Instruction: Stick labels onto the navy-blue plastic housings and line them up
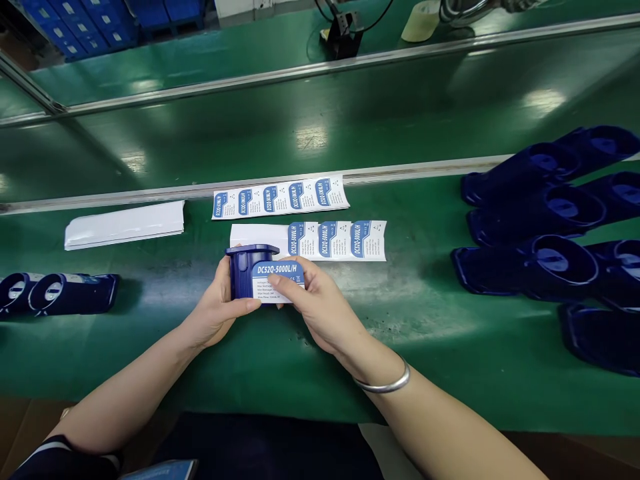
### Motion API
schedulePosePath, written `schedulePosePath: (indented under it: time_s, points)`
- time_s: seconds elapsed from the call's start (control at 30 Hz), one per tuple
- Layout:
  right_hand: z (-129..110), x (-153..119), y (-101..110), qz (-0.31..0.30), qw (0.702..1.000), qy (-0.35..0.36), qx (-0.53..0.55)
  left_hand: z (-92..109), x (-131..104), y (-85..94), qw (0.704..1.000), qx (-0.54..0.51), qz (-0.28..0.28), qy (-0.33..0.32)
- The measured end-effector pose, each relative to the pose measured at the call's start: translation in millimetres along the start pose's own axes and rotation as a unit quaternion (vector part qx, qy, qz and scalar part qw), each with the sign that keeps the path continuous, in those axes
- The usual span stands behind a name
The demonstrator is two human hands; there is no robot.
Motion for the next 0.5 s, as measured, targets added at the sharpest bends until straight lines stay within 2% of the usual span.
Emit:
schedulePosePath:
  time_s: [0.23,0.37,0.5]
  points:
    - [-3,1,5,-0.012,0.999,0.023,-0.032,-1,-1,-6.0,1.0,0.003,-0.003,-0.002]
    - [-6,-1,12,0.024,0.988,0.062,-0.142,-2,-1,-7.0,1.0,0.005,-0.011,-0.015]
    - [-12,-5,14,0.05,0.967,0.103,-0.226,-2,-1,-4.3,1.0,-0.003,0.004,-0.023]
Point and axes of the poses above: each hand's wrist, its own x-axis towards the middle knuckle, its own y-axis out of the back of the hand, z = x × y, the point moved 5 cm from there along x, towards the middle knuckle, and after that the axes turned 9 degrees about -x, right-handed, at the moved point
